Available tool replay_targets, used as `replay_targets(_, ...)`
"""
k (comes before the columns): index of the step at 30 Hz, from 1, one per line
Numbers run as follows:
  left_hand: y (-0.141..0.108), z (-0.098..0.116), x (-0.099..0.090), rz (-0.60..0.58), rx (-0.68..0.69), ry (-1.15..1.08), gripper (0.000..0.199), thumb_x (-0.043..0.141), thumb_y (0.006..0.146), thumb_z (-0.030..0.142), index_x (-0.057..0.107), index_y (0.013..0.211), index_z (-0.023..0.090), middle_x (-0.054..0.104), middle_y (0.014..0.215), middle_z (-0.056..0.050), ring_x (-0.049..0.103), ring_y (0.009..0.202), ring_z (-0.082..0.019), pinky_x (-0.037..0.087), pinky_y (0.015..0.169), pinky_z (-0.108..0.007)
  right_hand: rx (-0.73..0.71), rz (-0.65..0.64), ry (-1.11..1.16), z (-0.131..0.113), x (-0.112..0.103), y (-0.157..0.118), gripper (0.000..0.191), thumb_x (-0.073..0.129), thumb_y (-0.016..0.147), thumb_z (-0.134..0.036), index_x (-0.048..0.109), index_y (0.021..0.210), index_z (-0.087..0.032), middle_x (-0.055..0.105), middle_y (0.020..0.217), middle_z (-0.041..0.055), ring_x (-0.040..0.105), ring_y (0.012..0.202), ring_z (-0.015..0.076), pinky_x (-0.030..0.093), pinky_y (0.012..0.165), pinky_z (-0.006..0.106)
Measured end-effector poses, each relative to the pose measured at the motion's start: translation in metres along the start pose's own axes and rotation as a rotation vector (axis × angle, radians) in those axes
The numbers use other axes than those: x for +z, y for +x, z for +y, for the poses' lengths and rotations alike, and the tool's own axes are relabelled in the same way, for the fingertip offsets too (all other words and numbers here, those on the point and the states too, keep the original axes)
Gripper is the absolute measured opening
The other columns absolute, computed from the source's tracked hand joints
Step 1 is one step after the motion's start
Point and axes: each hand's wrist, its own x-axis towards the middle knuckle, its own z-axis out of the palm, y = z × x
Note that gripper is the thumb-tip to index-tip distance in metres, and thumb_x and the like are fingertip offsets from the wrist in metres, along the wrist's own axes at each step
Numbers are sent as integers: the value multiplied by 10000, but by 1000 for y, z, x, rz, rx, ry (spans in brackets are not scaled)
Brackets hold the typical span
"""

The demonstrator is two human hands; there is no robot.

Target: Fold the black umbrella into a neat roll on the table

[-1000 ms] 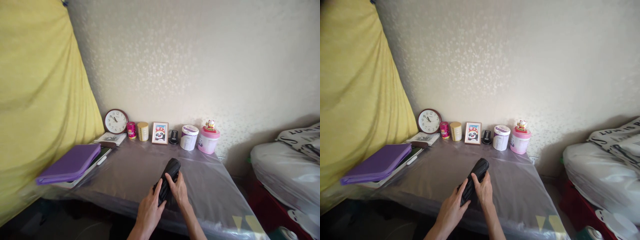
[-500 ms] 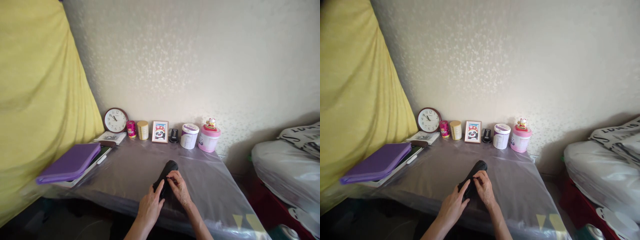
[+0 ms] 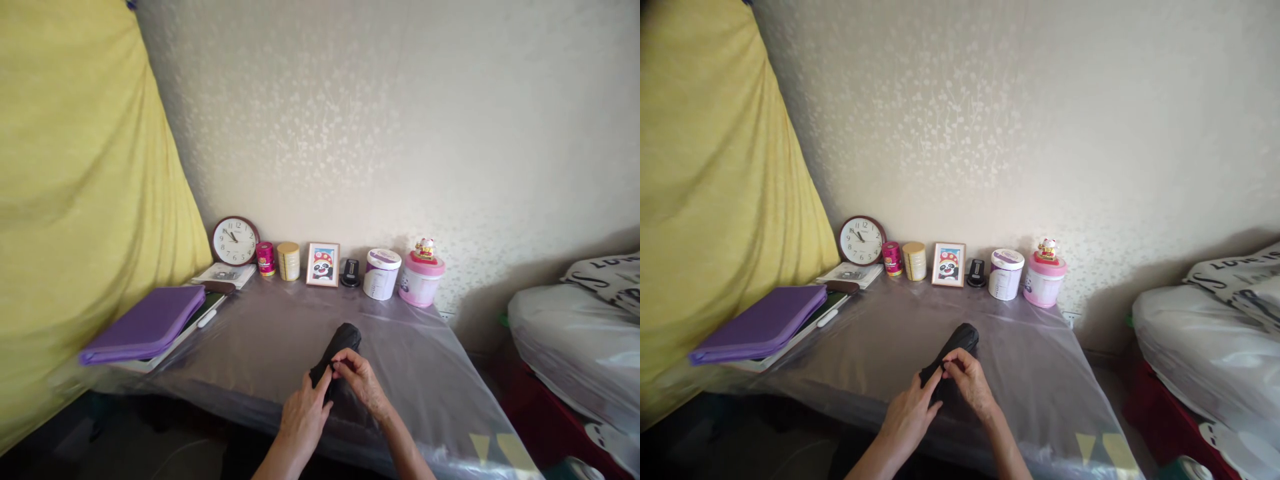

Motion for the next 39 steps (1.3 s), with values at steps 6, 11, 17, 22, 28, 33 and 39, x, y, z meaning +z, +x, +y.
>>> replay_targets(6, -3, -3, -3, 16, 1, -95, 564, 451, 803, 237, 268, 1335, 193, 507, 1176, -138, 605, 865, -203, 459, 733, -297, -60, 53, -310, 4, 5, 16, 113, 548, 704, -255, 636, 746, -198, 547, 761, -7, 502, 473, 82, 425, 453, 222)
replay_targets(11, -9, -11, -4, -80, -36, -177, 632, 451, 792, 294, 186, 1359, 207, 458, 1239, -135, 593, 914, -207, 437, 753, -288, -10, 104, -339, 9, 6, 23, 134, 567, 665, -264, 601, 776, -197, 549, 654, -22, 489, 436, 86, 428, 419, 221)
replay_targets(17, -21, -19, -3, -127, -43, -204, 696, 442, 793, 304, 74, 1380, 239, 385, 1301, -139, 578, 952, -211, 424, 771, -281, 90, 194, -206, 12, -5, 23, 258, 479, 750, -370, 575, 890, -176, 551, 571, -24, 542, 489, 117, 470, 478, 244)
replay_targets(22, -24, -19, -13, -143, -47, -234, 732, 416, 805, 240, -38, 1379, 253, 419, 1266, -119, 575, 937, -193, 419, 739, -250, -161, -4, -419, 0, -5, 24, 271, 387, 792, -208, 587, 974, -199, 590, 948, 45, 567, 614, 98, 487, 599, 250)
replay_targets(28, -26, -20, -8, -131, -25, -182, 750, 408, 802, 180, -71, 1358, 337, 414, 1257, -111, 597, 872, -178, 432, 706, -250, -350, -209, -719, -6, 5, 28, 421, 396, 696, -42, 591, 1028, -212, 574, 985, 43, 553, 834, 128, 436, 765, 251)
replay_targets(33, -25, -22, 0, -142, -26, -141, 736, 405, 810, 180, -57, 1356, 353, 366, 1302, -135, 597, 906, -191, 441, 746, -278, -264, -107, -585, -3, 1, 23, 221, 437, 707, -94, 613, 794, -195, 557, 816, 9, 520, 683, 106, 415, 647, 223)
replay_targets(39, -26, -23, -1, -136, -15, -150, 754, 397, 805, 159, -88, 1357, 326, 371, 1291, -142, 599, 884, -188, 448, 725, -275, -94, -39, -361, -7, -33, -3, 145, 466, 717, -177, 608, 744, -190, 532, 706, -18, 474, 631, 106, 379, 607, 221)
